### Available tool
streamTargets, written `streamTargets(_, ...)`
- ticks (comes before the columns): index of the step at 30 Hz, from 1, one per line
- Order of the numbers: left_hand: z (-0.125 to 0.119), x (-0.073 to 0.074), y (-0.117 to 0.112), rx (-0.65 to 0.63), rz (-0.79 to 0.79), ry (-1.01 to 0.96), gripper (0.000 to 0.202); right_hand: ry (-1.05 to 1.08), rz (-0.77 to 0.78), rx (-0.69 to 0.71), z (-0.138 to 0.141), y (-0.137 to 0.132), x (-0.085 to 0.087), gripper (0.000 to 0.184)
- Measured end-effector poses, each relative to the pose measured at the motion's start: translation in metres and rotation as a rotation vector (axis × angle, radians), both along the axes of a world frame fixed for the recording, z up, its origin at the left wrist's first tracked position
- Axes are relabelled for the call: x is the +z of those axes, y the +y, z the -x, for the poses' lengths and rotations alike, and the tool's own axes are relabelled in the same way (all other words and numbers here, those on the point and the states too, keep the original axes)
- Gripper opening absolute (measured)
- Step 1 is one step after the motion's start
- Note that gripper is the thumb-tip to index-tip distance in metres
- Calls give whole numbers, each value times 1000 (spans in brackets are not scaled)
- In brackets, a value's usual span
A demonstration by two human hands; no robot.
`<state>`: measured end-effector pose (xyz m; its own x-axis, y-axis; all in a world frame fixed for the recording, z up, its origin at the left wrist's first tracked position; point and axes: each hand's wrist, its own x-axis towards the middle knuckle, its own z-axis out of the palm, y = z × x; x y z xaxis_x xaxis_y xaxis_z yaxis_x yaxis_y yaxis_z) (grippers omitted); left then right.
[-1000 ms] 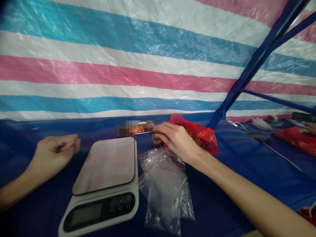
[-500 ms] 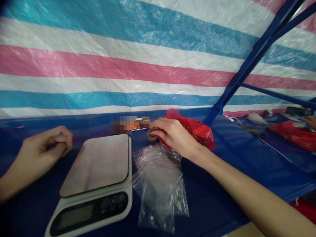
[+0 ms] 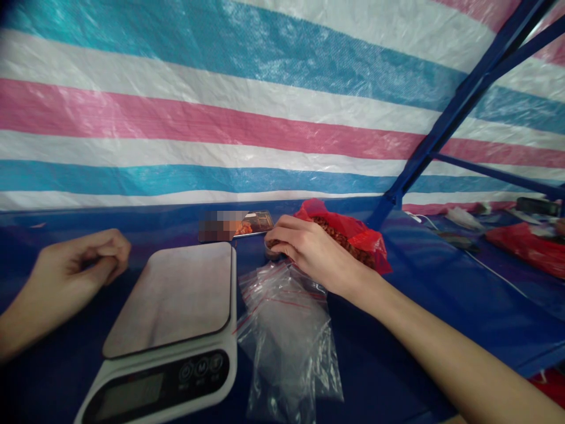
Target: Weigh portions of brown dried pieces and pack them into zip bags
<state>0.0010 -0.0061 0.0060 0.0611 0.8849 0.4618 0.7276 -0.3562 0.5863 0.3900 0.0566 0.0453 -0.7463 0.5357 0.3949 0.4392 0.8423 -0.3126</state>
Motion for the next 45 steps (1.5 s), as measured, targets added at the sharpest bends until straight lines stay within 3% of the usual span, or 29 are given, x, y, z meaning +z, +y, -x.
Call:
streamTargets(13, 0, -1, 0, -10, -23, 16, 14, 69, -53, -25, 1, 1, -1, 23)
streamTargets(18, 1, -2, 0, -1, -18, 22, 14, 156, -107, -59, 0, -2, 4, 44)
streamTargets(21, 1, -2, 0, 5, -12, 23, 14, 250, -163, -213, -7, -6, 15, 38)
streamTargets(24, 0, -1, -1, 9, 11, 13, 14, 245, -169, -487, -20, -6, 29, 29)
streamTargets(27, -1, 0, -2, 15, 24, 7, 14, -152, -126, -716, -33, 4, 35, 27)
streamTargets(30, -2, 2, -2, 20, 34, 8, 14, -469, -179, -832, -40, 14, 28, 27)
streamTargets(37, -4, 4, -1, 14, 30, 4, 15, -526, -156, -655, -46, 17, 9, 29)
streamTargets(45, -4, 2, -1, 16, 42, -4, 15, -306, -137, -525, -55, 29, 13, 28)
